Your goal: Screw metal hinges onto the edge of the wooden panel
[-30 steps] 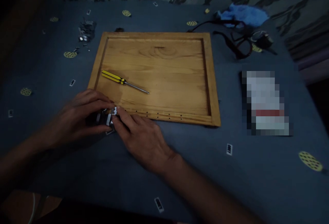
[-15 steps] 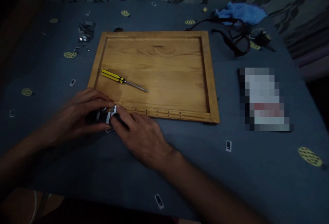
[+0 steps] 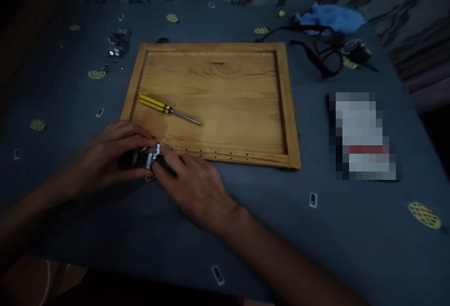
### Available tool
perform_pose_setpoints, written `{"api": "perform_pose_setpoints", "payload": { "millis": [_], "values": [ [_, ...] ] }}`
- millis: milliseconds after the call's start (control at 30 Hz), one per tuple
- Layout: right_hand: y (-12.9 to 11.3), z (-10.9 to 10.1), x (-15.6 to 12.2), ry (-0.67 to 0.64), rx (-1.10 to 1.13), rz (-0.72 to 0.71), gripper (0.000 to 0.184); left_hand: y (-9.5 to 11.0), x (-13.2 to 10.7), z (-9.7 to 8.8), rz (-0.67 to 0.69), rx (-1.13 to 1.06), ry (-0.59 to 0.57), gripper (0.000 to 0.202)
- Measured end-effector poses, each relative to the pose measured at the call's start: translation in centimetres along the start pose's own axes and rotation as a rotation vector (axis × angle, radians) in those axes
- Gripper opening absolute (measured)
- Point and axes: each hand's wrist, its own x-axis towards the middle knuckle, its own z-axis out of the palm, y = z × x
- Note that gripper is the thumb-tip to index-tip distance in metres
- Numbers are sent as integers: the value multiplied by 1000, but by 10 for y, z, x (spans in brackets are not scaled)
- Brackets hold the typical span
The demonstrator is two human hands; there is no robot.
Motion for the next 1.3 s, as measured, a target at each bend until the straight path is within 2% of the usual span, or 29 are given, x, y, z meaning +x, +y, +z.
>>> {"api": "perform_pose_setpoints", "payload": {
  "millis": [433, 700, 800, 867, 1000, 1100, 1167, 1300],
  "values": [
    [0, -1, 1, 12, 1, -11, 33, 1, 1, 0, -41, -24, -6, 38],
    [-1, -2, 1, -4, 15, 4, 29, 1, 1, -2, -41, -42, -11, 49],
    [0, -3, 1, -2, 18, -4, 32, 2, 1, -10, -42, -57, 42, 56],
    [0, -3, 0, -14, 20, -11, 35, 3, 1, -17, -55, -87, 83, 53],
    [1, -1, -1, -8, 4, -11, 35, 7, 1, -29, -145, -189, 225, 27],
    [1, 1, -1, 6, -13, -13, 33, 8, 1, -31, -259, -238, 368, 12],
    [2, 1, -1, 0, -15, -23, 35, 6, 0, -31, -338, -258, 425, 13],
    [3, 1, -2, 10, -2, -37, 37, -7, 2, -31, -432, -291, 463, 22]
  ]
}}
